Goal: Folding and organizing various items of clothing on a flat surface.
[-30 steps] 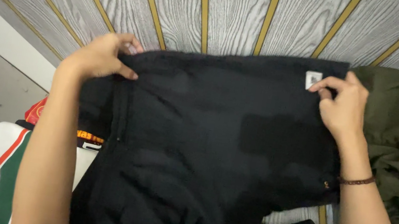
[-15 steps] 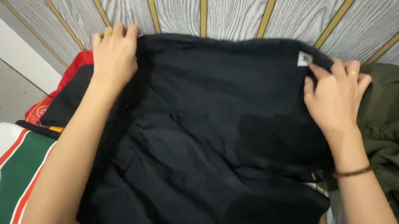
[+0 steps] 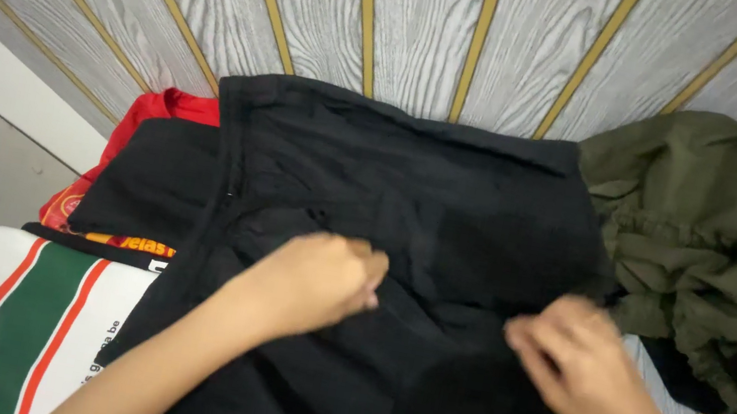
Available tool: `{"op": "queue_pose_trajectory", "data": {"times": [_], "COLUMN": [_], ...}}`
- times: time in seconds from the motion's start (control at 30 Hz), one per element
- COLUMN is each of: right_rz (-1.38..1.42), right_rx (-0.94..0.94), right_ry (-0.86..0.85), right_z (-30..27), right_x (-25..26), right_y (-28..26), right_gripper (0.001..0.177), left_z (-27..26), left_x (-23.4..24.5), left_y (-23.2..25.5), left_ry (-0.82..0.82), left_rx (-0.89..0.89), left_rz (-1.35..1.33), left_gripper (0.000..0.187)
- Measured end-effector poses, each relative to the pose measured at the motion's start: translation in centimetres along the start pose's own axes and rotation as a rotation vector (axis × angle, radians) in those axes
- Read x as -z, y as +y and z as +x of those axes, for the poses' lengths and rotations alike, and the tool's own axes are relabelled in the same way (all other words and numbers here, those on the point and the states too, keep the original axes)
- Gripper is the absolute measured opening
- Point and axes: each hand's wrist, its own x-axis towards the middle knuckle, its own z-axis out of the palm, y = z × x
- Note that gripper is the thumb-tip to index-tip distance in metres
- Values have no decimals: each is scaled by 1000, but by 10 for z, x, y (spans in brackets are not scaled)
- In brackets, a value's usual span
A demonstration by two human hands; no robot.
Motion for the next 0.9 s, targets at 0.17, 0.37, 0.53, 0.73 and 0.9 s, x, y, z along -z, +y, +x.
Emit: {"op": "queue_pose_trajectory", "data": {"times": [0.17, 0.37, 0.53, 0.73, 0.9], "right_rz": [450, 447, 402, 447, 567], "right_rx": [28, 727, 604, 463, 432], "right_ry": [-470, -552, -895, -1096, -1052], "right_z": [-27, -104, -130, -72, -76], "right_x": [17, -65, -99, -26, -23], "right_y": [-42, -24, -3, -15, 7], "right_gripper": [13, 36, 43, 24, 25], "left_z": [-14, -21, -31, -40, -49], "left_x": [-13, -40, -68, -91, -102], "left_y": [24, 26, 26, 28, 27], "left_ry": [-267, -537, -751, -779, -854], "left_rx": [-99, -114, -148, -309, -296], "left_rz": [-188, -108, -120, -210, -41], "left_gripper": [27, 57, 62, 35, 19]}}
